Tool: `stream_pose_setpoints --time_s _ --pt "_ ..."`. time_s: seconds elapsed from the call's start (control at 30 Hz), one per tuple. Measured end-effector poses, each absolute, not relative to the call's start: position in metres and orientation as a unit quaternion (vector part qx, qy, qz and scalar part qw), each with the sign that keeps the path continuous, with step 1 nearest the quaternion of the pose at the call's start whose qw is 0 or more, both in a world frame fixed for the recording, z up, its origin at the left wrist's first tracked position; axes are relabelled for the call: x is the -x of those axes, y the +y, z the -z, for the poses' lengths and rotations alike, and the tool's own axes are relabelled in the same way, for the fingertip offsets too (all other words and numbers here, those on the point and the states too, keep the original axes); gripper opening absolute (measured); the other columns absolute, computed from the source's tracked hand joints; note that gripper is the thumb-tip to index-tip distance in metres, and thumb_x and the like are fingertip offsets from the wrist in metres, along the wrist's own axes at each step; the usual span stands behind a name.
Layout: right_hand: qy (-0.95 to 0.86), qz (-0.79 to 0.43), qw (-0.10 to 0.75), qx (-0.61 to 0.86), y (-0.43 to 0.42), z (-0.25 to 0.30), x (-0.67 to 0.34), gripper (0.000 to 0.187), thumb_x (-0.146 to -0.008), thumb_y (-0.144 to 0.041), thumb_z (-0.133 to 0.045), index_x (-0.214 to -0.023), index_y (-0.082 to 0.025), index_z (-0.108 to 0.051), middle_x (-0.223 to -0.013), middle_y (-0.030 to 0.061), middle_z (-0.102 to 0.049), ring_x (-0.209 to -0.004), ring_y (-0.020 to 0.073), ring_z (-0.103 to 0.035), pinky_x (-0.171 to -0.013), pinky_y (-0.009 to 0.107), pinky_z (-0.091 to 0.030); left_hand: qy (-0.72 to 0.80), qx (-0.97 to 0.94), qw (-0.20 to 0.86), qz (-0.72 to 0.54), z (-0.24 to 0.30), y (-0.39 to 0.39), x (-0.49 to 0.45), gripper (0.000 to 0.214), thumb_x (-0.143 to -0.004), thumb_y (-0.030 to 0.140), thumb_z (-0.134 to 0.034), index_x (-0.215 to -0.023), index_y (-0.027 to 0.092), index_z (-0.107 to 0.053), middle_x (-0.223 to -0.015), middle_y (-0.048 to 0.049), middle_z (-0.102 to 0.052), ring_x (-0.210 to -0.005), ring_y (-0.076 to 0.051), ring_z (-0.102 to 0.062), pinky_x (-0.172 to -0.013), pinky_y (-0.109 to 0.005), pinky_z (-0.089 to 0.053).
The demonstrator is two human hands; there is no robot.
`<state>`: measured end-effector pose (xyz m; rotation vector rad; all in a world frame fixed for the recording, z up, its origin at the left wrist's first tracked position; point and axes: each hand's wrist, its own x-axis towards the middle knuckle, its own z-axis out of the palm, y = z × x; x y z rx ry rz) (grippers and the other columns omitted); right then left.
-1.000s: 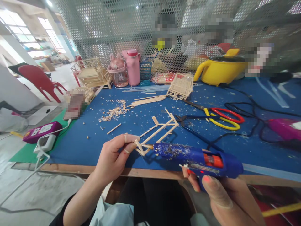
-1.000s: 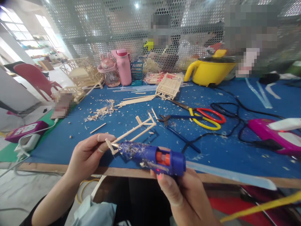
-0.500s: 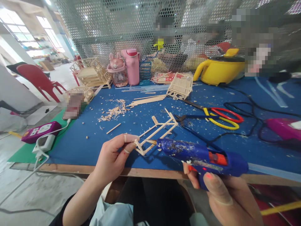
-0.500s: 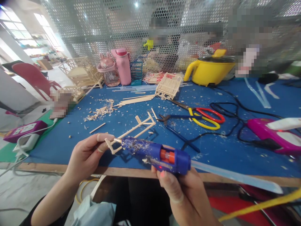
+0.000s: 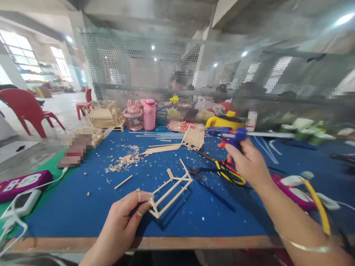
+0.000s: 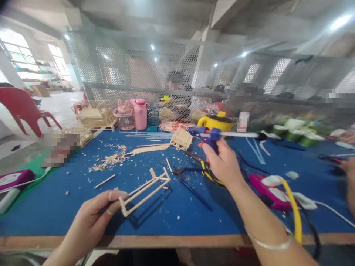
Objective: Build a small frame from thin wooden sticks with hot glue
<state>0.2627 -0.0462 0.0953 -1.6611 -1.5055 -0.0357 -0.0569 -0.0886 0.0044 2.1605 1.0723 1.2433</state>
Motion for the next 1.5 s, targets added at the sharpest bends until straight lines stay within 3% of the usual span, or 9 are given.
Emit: stream_pose_setpoints --time_s 0.1,0.2,0.47,0.6,0.7,0.9,1.07,1.3,1.5 --pt "-0.640 0.124 0.236 0.720 0.008 -0.107 -0.271 0.043 -0.086 -0.042 -0.041 -0.117 -0.017 -0.056 -0.100 0.0149 -0.068 -0.089 0.0311 -0.063 -0.074 0.039 -0.046 0.368 -0.784 0.209 -0.454 -0.006 -0.087 0.057 0.017 -0.088 0.022 -0.048 -0.092 0.022 -0.065 -0.087 -0.0043 -0.072 -0.079 -0.015 -0.067 -0.071 -0.022 -0.054" --pt "-0.635 0.159 0.113 0.747 0.057 -0.103 -0.270 0.045 -0.089 -0.041 -0.035 -0.121 -0.015 -0.054 -0.101 0.0194 -0.068 -0.091 0.0351 -0.064 -0.071 0.042 -0.046 0.349 -0.784 0.226 -0.462 -0.010 -0.086 0.056 0.017 -0.089 0.021 -0.048 -0.091 0.022 -0.064 -0.083 -0.0030 -0.072 -0.076 -0.013 -0.067 -0.071 -0.021 -0.053" --pt "-0.668 0.087 0.041 0.738 0.127 -0.083 -0.261 0.052 -0.092 -0.042 -0.027 -0.129 -0.011 -0.047 -0.125 0.0226 -0.056 -0.110 0.0336 -0.057 -0.083 0.043 -0.044 0.348 -0.767 0.263 -0.470 -0.012 -0.085 0.054 0.015 -0.090 0.022 -0.047 -0.087 0.021 -0.062 -0.081 -0.0017 -0.070 -0.076 -0.012 -0.064 -0.074 -0.020 -0.049" --pt "-0.635 0.162 0.071 0.752 0.105 -0.089 -0.250 0.052 -0.086 -0.038 -0.040 -0.128 -0.009 -0.046 -0.116 0.0249 -0.060 -0.102 0.0381 -0.058 -0.079 0.047 -0.045 0.347 -0.758 0.303 -0.462 -0.011 -0.086 0.055 0.018 -0.091 0.022 -0.044 -0.089 0.021 -0.062 -0.082 -0.0029 -0.068 -0.076 -0.013 -0.063 -0.072 -0.022 -0.048" --pt "-0.672 0.248 0.162 0.679 0.066 -0.090 -0.237 0.048 -0.084 -0.023 -0.040 -0.130 -0.012 -0.045 -0.119 0.0204 -0.059 -0.104 0.0333 -0.057 -0.083 0.042 -0.044 0.354 -0.749 0.318 -0.461 -0.010 -0.088 0.055 0.019 -0.091 0.024 -0.044 -0.089 0.021 -0.063 -0.084 -0.0028 -0.068 -0.078 -0.013 -0.062 -0.073 -0.022 -0.047" --pt "-0.771 -0.052 0.194 0.605 0.008 -0.059 -0.228 0.036 -0.075 -0.015 -0.044 -0.107 -0.019 -0.061 -0.086 0.0048 -0.066 -0.067 0.0157 -0.059 -0.064 0.027 -0.046 0.396 -0.729 0.300 -0.472 -0.010 -0.083 0.057 0.021 -0.090 0.029 -0.046 -0.086 0.019 -0.064 -0.081 -0.0026 -0.068 -0.075 -0.013 -0.060 -0.070 -0.022 -0.045" --pt "-0.788 -0.249 0.264 0.498 -0.007 -0.033 -0.230 0.050 -0.072 -0.021 -0.055 -0.122 -0.019 -0.052 -0.085 0.0019 -0.062 -0.055 0.0093 -0.049 -0.056 0.024 -0.045 0.388 -0.774 0.254 -0.431 -0.027 -0.060 0.067 0.021 -0.089 0.030 -0.047 -0.088 0.018 -0.064 -0.080 -0.0018 -0.067 -0.074 -0.013 -0.057 -0.070 -0.022 -0.043" --pt "-0.765 -0.239 0.373 0.467 -0.014 -0.025 -0.212 0.068 -0.074 -0.033 -0.062 -0.136 -0.018 -0.038 -0.092 0.0037 -0.061 -0.057 0.0092 -0.049 -0.061 0.026 -0.046 0.358 -0.751 0.329 -0.447 -0.045 -0.018 0.065 0.027 -0.086 0.038 -0.049 -0.087 0.015 -0.063 -0.067 0.0012 -0.057 -0.058 -0.009 -0.046 -0.056 -0.021 -0.038" --pt "-0.770 -0.178 0.399 0.465 -0.017 -0.028 -0.211 0.030 -0.080 -0.039 -0.059 -0.100 -0.017 -0.066 -0.076 0.0025 -0.065 -0.063 0.0131 -0.055 -0.060 0.024 -0.044 0.351 -0.701 0.419 -0.458 -0.036 0.009 0.059 0.036 -0.076 0.048 -0.059 -0.085 0.014 -0.067 -0.066 0.0002 -0.058 -0.057 -0.009 -0.047 -0.058 -0.023 -0.042"
